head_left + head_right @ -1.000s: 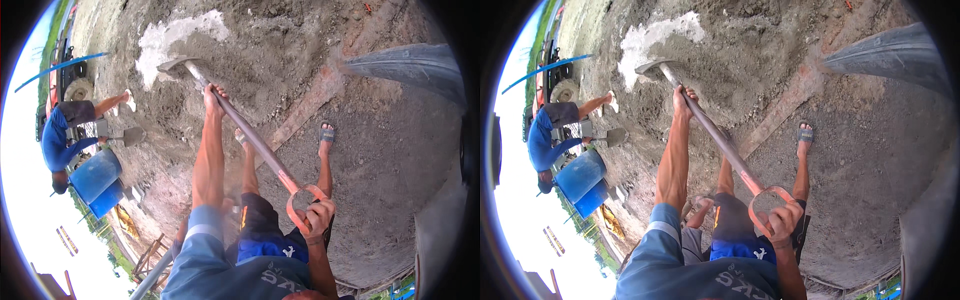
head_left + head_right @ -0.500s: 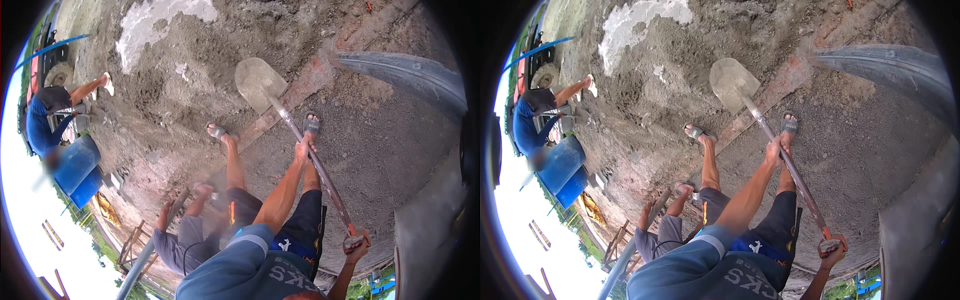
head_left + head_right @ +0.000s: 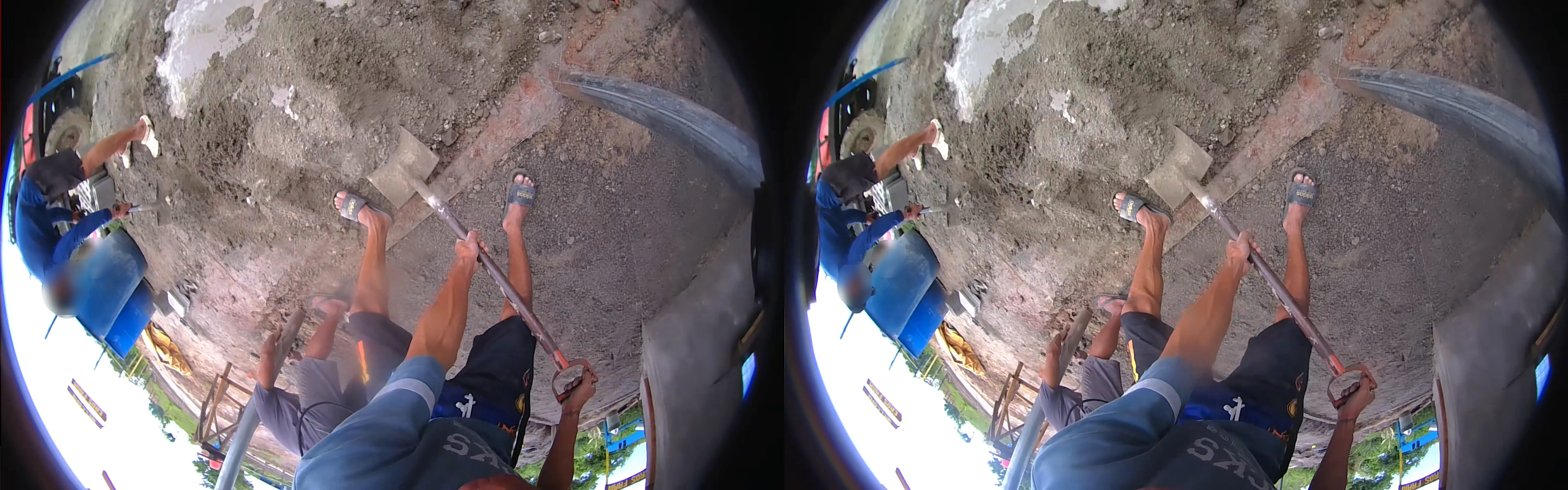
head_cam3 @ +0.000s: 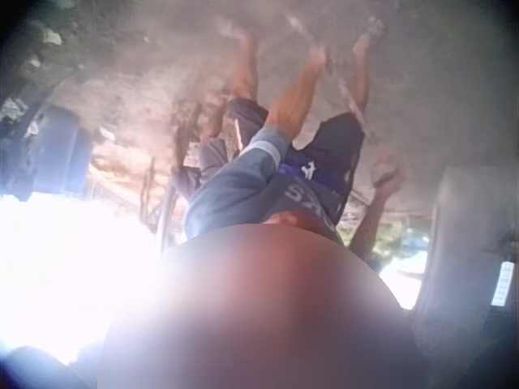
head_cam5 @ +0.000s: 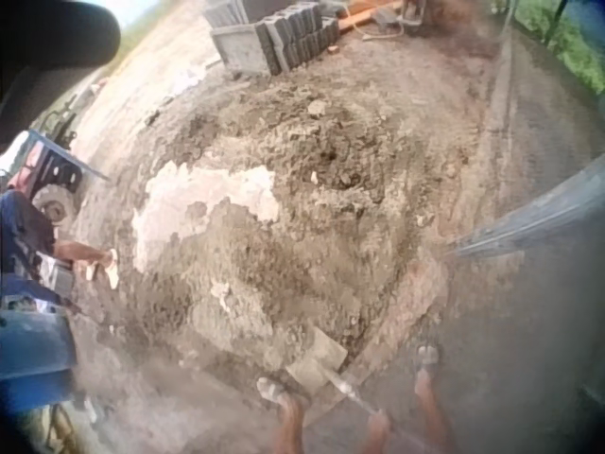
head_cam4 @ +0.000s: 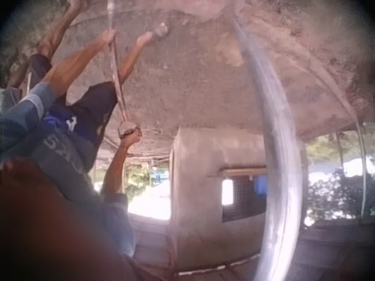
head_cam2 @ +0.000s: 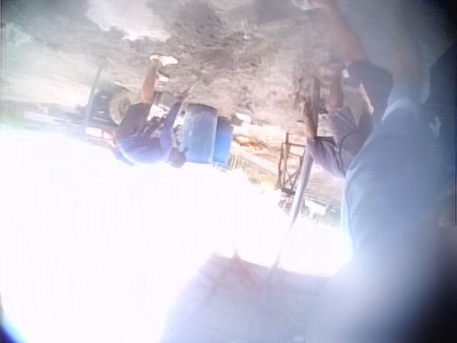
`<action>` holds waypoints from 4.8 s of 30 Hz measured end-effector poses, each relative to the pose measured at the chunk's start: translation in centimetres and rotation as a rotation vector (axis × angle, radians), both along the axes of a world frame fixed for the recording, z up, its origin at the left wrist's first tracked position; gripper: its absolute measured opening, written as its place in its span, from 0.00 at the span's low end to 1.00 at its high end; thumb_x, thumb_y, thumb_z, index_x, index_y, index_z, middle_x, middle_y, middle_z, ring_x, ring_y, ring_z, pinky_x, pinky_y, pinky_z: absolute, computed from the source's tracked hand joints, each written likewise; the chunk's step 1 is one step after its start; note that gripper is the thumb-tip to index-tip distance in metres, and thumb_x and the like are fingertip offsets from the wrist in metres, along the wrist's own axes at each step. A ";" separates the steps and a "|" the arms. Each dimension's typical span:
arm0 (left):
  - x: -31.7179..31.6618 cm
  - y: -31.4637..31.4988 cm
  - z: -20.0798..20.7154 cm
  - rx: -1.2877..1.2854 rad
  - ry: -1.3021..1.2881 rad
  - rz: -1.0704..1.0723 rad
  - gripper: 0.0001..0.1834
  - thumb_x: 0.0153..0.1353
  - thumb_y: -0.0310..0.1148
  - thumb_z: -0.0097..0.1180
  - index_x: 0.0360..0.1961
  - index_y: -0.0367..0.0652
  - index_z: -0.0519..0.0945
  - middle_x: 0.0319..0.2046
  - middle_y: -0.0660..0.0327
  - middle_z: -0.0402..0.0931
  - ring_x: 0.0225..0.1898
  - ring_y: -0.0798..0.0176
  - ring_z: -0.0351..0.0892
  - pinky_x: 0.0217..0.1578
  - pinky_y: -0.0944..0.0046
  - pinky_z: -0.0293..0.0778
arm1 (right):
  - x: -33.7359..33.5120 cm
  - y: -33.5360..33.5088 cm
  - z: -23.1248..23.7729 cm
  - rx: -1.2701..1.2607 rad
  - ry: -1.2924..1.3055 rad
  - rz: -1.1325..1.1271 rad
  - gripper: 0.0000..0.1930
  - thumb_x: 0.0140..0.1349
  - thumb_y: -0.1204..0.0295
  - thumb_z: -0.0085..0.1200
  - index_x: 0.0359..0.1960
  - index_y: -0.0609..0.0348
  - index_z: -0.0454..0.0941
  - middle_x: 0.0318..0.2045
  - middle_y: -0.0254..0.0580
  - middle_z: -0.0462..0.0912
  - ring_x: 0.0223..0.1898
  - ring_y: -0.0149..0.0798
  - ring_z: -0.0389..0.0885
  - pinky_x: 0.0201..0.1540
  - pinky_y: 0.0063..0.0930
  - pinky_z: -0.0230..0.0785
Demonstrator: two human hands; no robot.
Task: Shoveling and spreading wet concrete to level a ground surface at a construction site.
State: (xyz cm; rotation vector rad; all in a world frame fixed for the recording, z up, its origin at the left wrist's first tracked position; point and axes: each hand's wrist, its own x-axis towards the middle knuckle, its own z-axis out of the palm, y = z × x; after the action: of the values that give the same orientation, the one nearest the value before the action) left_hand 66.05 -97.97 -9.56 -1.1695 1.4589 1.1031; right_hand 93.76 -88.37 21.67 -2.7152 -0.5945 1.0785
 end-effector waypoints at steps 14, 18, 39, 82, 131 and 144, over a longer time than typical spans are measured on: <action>-19.6 6.3 7.1 0.219 0.323 -0.200 0.10 0.58 0.35 0.50 0.26 0.41 0.66 0.17 0.61 0.66 0.15 0.65 0.68 0.16 0.65 0.69 | -9.3 -4.3 -3.7 0.169 0.413 -0.214 0.16 0.61 0.67 0.47 0.15 0.50 0.61 0.09 0.28 0.61 0.09 0.24 0.60 0.13 0.20 0.55; -31.8 12.6 11.1 0.470 0.451 -0.133 0.09 0.59 0.35 0.51 0.29 0.42 0.68 0.21 0.62 0.67 0.20 0.67 0.69 0.23 0.68 0.71 | -20.9 -0.9 -2.0 0.454 0.495 0.226 0.10 0.57 0.70 0.53 0.22 0.56 0.65 0.18 0.31 0.67 0.20 0.29 0.66 0.24 0.23 0.62; -3.9 20.1 10.1 0.441 0.123 -0.294 0.05 0.56 0.29 0.49 0.30 0.41 0.67 0.18 0.65 0.64 0.15 0.69 0.66 0.15 0.67 0.67 | 2.7 -2.6 1.2 0.224 0.371 -0.343 0.16 0.63 0.67 0.40 0.15 0.53 0.65 0.12 0.32 0.67 0.16 0.30 0.68 0.23 0.26 0.65; -37.8 26.4 21.8 0.686 0.637 -0.258 0.10 0.61 0.37 0.46 0.35 0.42 0.66 0.23 0.62 0.66 0.24 0.65 0.68 0.25 0.65 0.71 | -24.0 4.7 -4.3 0.681 0.458 1.149 0.09 0.48 0.76 0.59 0.30 0.57 0.72 0.41 0.42 0.74 0.51 0.49 0.69 0.59 0.50 0.54; -50.5 8.4 17.3 0.461 0.601 -0.058 0.10 0.62 0.38 0.46 0.32 0.43 0.67 0.23 0.60 0.68 0.23 0.65 0.69 0.25 0.64 0.73 | -36.7 -0.2 5.0 0.996 0.500 1.421 0.08 0.52 0.74 0.57 0.25 0.56 0.68 0.27 0.33 0.71 0.34 0.38 0.70 0.43 0.42 0.63; -17.8 15.6 30.4 0.687 0.272 -0.153 0.11 0.61 0.38 0.46 0.37 0.42 0.65 0.31 0.59 0.70 0.32 0.58 0.76 0.35 0.49 0.77 | -6.7 5.4 18.5 0.884 -0.146 1.413 0.11 0.61 0.67 0.50 0.25 0.52 0.62 0.35 0.37 0.71 0.50 0.46 0.69 0.57 0.58 0.56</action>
State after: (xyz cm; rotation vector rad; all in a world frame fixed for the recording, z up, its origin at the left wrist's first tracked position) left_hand 48.29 -82.39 20.88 -0.4327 1.1829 1.5297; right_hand 87.07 -82.92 40.15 -1.3508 -2.4111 0.4397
